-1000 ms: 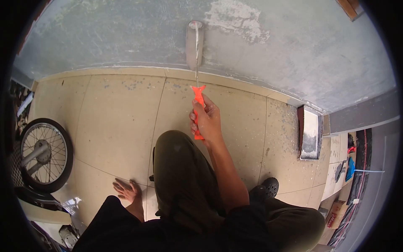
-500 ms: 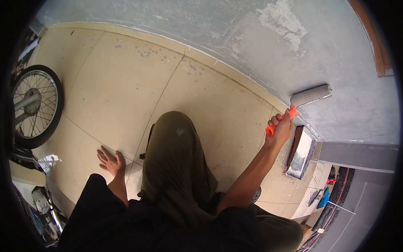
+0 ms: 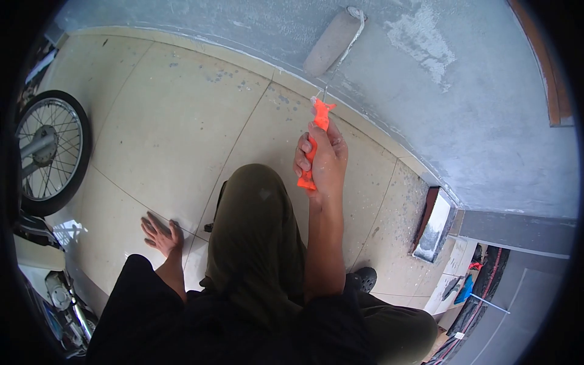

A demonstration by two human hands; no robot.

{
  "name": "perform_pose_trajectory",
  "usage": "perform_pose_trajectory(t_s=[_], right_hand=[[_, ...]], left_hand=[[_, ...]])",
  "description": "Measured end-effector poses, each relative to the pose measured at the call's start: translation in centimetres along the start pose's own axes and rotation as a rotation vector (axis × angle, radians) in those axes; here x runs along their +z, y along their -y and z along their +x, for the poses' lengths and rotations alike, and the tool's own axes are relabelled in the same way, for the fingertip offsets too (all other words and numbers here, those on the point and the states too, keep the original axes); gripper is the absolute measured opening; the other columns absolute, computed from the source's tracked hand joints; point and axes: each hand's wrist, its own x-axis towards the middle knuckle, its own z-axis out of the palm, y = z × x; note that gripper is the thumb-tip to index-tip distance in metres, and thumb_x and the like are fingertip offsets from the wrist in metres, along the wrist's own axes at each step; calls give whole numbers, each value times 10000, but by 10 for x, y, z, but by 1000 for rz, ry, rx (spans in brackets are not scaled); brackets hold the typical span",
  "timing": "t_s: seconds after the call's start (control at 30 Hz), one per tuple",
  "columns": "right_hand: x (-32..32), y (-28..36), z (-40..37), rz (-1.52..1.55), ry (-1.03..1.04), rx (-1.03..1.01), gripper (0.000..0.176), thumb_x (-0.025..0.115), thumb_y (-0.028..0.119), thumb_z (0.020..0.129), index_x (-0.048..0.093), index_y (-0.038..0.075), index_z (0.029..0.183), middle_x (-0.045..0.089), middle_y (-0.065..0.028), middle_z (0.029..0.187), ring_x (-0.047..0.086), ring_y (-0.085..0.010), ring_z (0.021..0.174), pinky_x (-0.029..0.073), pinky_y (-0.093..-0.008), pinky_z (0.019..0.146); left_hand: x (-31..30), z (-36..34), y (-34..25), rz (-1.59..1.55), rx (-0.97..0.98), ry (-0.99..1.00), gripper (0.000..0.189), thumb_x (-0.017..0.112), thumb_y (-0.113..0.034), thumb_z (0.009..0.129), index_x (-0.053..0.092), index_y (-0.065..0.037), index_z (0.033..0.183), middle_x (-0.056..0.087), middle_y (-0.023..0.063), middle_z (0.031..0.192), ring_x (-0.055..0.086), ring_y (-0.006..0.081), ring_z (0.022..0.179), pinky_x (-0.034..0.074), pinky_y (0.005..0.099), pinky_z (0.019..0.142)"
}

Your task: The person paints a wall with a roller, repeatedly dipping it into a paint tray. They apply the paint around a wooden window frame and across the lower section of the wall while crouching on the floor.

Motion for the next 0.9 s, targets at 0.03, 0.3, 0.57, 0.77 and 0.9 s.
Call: perform_pose_trajectory(t_s=[0.03, 0.3, 0.57, 0.77, 0.9], right_hand=[[-4, 4, -3, 2, -5, -13, 385, 557, 213, 996, 538, 66, 1351, 434, 22, 670, 373, -49, 439, 332, -224, 387], [-100, 43, -37, -21, -277, -174, 398, 543, 196, 1008, 525, 136, 1401, 440, 6, 654, 394, -73, 433, 361, -243, 387], [-231, 152, -7, 26, -668, -154, 285, 534, 183, 1012, 533, 124, 1292, 483, -15, 711, 472, -136, 507, 438, -301, 455], [-301, 233, -25, -198, -790, 4, 259, 570, 311, 1013, 521, 56, 1010, 436, 22, 657, 408, -85, 451, 410, -258, 415], [-248, 214, -55, -331, -727, 68, 316, 600, 350, 1002, 519, 47, 1040, 467, 9, 677, 435, -96, 462, 424, -270, 424]], left_hand=[[1, 1, 1, 6, 5, -2, 885, 519, -535, 870, 183, -203, 1618, 126, 128, 1677, 83, 310, 1552, 74, 652, 1188], [3, -1, 6, -8, 40, -40, 876, 468, -587, 889, 182, -197, 1618, 128, 135, 1677, 82, 316, 1552, 81, 658, 1185], [15, 0, 17, 24, 102, -96, 923, 282, -749, 933, 121, -159, 1625, 117, 174, 1670, 89, 353, 1545, 96, 720, 1135], [17, -3, 17, 114, 138, -237, 861, 236, -708, 974, 199, -130, 1611, 179, 201, 1650, 187, 366, 1518, 230, 658, 1122], [12, -7, 13, 27, 154, -338, 844, 291, -696, 977, 245, -128, 1600, 270, 211, 1616, 243, 371, 1495, 233, 636, 1135]])
